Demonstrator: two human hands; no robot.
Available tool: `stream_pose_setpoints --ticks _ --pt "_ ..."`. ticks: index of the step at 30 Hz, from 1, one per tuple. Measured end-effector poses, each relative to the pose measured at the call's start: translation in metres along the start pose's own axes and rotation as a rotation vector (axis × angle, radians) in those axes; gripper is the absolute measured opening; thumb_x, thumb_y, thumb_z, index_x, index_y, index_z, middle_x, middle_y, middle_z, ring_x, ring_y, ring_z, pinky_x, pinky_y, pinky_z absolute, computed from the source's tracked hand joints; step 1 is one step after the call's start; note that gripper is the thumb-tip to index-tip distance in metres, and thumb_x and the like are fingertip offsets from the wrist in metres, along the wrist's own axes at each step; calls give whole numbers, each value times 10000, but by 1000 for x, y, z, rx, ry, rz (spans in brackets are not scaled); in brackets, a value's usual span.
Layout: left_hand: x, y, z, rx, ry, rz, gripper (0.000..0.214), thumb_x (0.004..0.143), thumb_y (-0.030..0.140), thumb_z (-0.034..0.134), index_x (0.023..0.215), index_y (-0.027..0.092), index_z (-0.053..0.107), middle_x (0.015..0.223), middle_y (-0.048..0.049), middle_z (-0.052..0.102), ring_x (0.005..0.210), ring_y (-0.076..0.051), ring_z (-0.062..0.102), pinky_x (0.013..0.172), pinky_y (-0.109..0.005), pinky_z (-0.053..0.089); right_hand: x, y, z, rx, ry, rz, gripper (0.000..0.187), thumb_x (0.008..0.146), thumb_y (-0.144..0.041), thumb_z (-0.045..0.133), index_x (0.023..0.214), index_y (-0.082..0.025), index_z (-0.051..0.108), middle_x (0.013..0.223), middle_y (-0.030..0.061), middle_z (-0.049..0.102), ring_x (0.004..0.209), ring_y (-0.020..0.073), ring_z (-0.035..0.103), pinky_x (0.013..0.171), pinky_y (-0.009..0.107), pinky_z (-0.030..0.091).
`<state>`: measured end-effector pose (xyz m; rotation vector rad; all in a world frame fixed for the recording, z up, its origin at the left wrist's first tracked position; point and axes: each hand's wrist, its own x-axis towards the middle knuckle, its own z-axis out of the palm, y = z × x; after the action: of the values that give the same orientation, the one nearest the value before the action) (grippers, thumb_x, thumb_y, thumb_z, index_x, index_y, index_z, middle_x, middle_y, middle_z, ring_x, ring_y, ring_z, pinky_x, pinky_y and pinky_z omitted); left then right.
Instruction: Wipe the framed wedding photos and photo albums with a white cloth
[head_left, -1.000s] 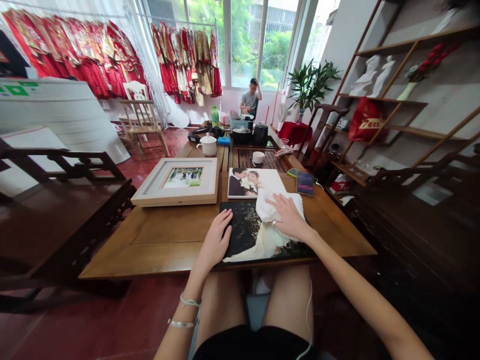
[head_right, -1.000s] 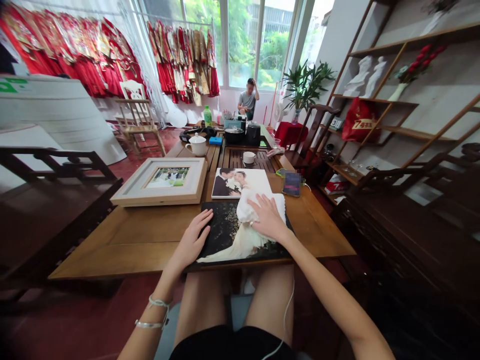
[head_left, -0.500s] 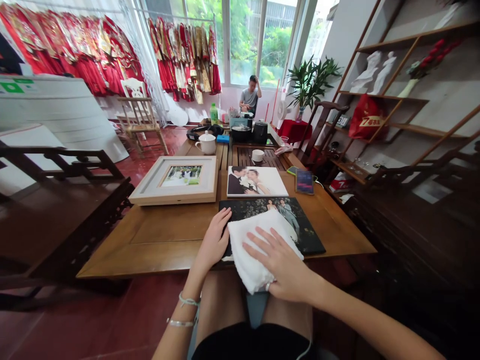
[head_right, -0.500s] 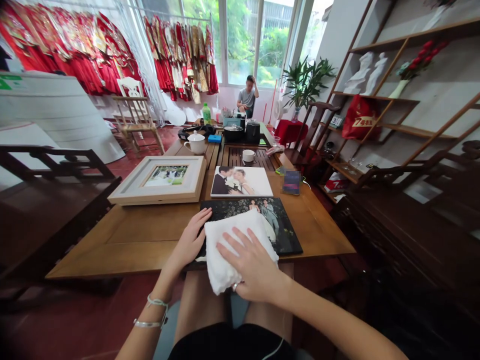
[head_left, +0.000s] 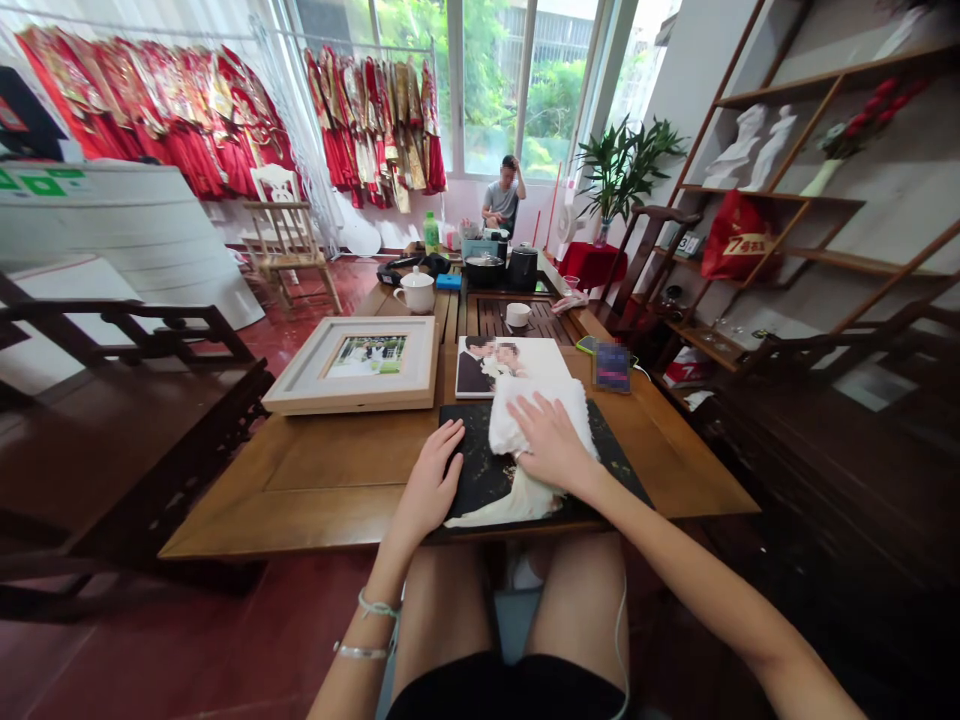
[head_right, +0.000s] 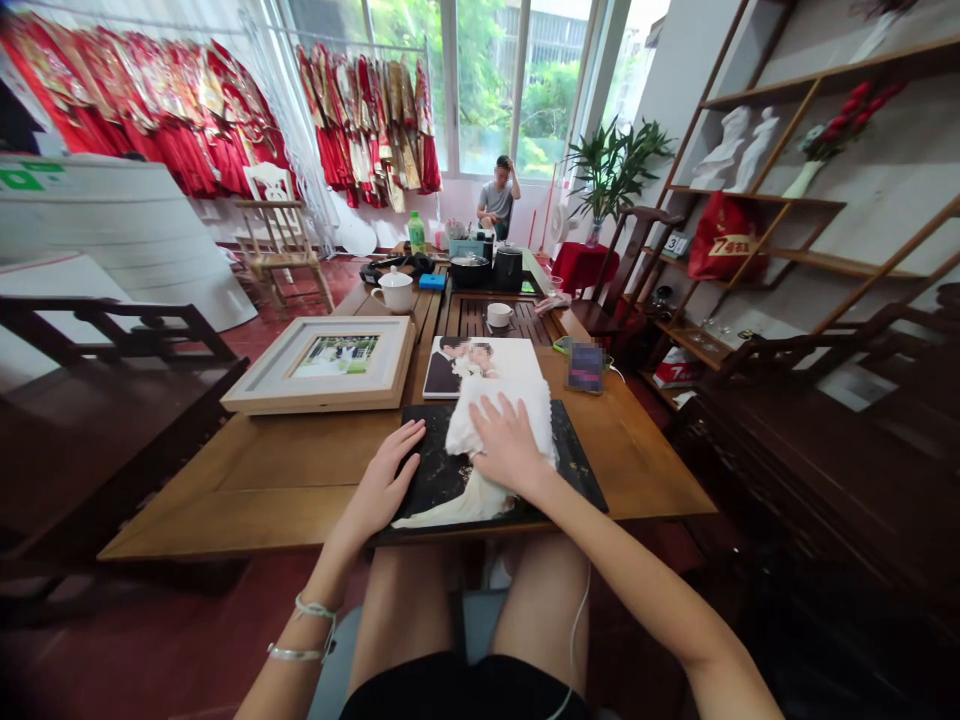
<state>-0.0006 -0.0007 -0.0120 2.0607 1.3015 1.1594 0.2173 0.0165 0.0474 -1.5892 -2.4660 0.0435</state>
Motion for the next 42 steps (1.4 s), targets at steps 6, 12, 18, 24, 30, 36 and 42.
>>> stream_pose_setpoints --ticks 6,12,18,24,30,36,42 --pt "1 0 0 0 -14 2 413 927 232 406 1310 160 543 1426 -135 483 1373 -230 380 1159 -484 285 -67 -75 0 27 -33 -226 773 753 -307 589 1428 -5 361 1494 247 330 1396 416 205 1144 580 133" --pt "1 0 0 -26 -7 -2 411 924 231 407 1307 172 544 1427 -126 484 1375 -222 381 1162 -472 284 -91 -87 -2 107 -25 -338 748 786 -346 553 1410 29 378 1542 213 242 1443 357 63 1180 494 114" --pt "0 1 1 -29 12 -10 398 924 260 438 1300 197 553 1425 -113 490 1372 -227 388 1166 -490 269 -54 -70 -1 63 34 -95 695 739 -267 581 1366 6 455 1479 238 365 1376 404 258 1132 571 190" --pt "0 0 1 -30 15 -15 405 920 254 438 1300 171 553 1425 -128 486 1372 -230 386 1163 -480 280 -67 -97 5 -31 15 -117 729 756 -286 597 1363 77 421 1482 295 315 1402 419 204 1156 552 140" --pt "0 -4 2 -41 19 9 403 928 241 408 1302 191 549 1419 -121 493 1371 -221 388 1155 -483 292 -81 -89 -9 164 -55 -246 666 777 -351 581 1378 -82 481 1437 173 458 1371 344 332 1161 453 240" --pt "-1 -6 5 -28 33 12 401 927 242 419 1306 207 544 1417 -102 498 1366 -219 393 1165 -485 272 -2 -29 -24 307 -6 -115 487 773 -208 556 1247 -96 578 1270 166 604 1248 322 477 1061 469 349" --pt "-1 -6 4 7 37 18 399 924 243 408 1290 179 555 1411 -125 494 1345 -232 416 1161 -484 282 69 -25 -23 458 -69 -220 185 859 -213 529 930 -145 686 976 39 723 917 192 633 880 300 466"
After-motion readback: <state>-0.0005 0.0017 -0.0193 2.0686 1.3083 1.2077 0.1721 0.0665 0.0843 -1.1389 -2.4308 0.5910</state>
